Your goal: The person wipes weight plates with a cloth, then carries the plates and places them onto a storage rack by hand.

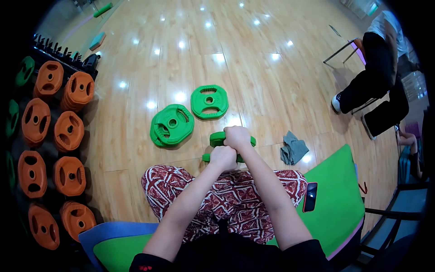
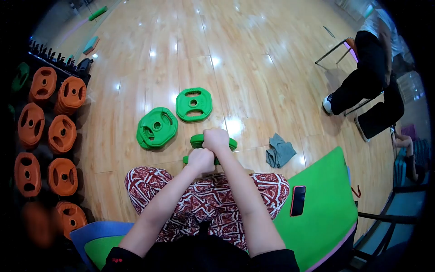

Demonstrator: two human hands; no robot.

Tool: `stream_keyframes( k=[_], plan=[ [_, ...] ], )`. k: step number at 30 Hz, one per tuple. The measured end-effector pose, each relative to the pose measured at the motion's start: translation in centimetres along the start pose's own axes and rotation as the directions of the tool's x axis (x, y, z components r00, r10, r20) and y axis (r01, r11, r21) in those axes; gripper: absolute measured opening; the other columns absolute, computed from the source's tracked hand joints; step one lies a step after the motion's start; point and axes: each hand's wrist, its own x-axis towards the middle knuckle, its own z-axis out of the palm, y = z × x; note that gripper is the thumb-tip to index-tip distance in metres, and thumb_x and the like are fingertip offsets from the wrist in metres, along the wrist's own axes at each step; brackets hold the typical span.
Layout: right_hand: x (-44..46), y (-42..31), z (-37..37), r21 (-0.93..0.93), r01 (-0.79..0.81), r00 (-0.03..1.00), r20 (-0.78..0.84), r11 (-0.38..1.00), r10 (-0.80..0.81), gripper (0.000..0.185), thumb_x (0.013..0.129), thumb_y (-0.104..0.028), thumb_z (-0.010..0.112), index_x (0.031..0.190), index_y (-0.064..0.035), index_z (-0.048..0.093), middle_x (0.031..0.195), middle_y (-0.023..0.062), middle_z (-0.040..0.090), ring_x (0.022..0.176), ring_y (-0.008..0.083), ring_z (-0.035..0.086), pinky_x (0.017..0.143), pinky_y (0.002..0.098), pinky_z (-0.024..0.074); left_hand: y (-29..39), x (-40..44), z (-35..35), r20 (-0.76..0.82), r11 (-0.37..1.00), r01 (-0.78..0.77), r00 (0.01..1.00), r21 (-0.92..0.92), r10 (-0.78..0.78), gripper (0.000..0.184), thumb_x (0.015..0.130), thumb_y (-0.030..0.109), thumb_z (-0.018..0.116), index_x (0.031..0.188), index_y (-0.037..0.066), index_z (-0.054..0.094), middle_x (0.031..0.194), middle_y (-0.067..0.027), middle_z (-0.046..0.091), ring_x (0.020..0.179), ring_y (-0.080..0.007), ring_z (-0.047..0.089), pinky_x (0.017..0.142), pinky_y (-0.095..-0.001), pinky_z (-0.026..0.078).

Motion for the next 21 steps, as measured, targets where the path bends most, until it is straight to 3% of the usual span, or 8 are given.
stream_keyframes(
  k=[21],
  plan=[
    [-1.4,-0.5,0.4,-0.014,-0.032,0.997,-0.066,0.999,0.031,0.021,0.059,-0.018,0.059,0.079,-0.0134,0.063,0.076,0.0111,0.062,0.073,0.0259,0.061,0.064,0.0375,0.0482,0.4,-0.8,1.0,0.000,0.996,0.051,0.999,0.072,-0.052,0.016,0.062,0.016,0.054,0.068,0.006,0.065,0.072,-0.0138,0.063,0.068,-0.0254,0.062,0.062,-0.0350,0.050]
  ],
)
